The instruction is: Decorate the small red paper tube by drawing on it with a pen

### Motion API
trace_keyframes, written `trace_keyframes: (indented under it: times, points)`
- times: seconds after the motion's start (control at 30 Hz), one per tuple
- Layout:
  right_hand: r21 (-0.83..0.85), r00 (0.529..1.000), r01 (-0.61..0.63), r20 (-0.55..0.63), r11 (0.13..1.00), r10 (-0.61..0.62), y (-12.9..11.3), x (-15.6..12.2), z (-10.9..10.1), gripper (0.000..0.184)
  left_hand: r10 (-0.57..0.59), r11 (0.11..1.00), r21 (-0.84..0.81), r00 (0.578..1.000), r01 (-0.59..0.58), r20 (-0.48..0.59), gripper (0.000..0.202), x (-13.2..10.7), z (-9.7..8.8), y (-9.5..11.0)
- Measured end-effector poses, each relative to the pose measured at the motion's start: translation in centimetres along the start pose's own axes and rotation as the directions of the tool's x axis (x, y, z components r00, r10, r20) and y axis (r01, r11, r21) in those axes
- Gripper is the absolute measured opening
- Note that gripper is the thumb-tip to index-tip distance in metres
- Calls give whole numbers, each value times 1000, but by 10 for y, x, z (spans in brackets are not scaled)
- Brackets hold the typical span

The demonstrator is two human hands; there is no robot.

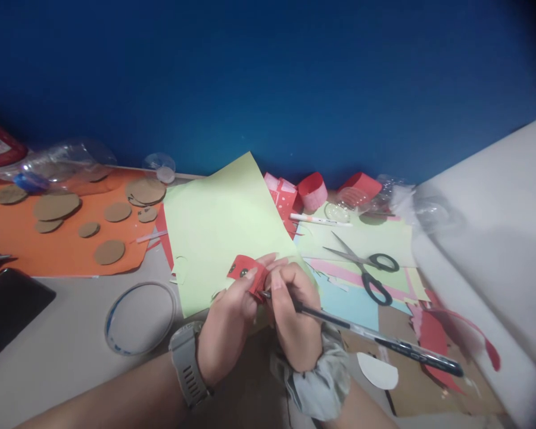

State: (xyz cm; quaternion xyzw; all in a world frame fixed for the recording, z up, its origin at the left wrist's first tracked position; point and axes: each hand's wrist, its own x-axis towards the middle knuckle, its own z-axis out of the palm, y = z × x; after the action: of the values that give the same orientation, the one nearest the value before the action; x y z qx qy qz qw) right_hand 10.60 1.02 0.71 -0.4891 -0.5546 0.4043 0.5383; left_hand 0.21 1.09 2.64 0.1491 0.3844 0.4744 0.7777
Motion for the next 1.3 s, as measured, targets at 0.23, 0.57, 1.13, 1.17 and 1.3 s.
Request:
trace_keyframes:
  times: [0.23, 0.57, 1.13, 1.17, 1.3]
  points:
    - [-16, 999, 1, 46, 1000, 0, -2, 1, 0, 25, -56, 996, -68, 998, 58, 28, 41, 3, -2, -4]
    - [8, 999, -43, 1, 999, 43, -1, 2, 3, 25, -34, 997, -73, 999, 35, 14, 37, 3, -1, -4]
    - [-14, 995, -94, -23, 995, 94, -6, 2, 4, 24, -48, 997, -54, 999, 49, 20, 37, 1, 1, -1]
    - [-14, 995, -94, -10, 995, 94, -7, 2, 4, 24, -57, 996, -74, 998, 59, 31, 37, 1, 1, -1]
    - [-17, 995, -92, 42, 996, 93, -7, 3, 3, 25, -66, 989, -129, 996, 72, 55, 36, 2, 0, -1]
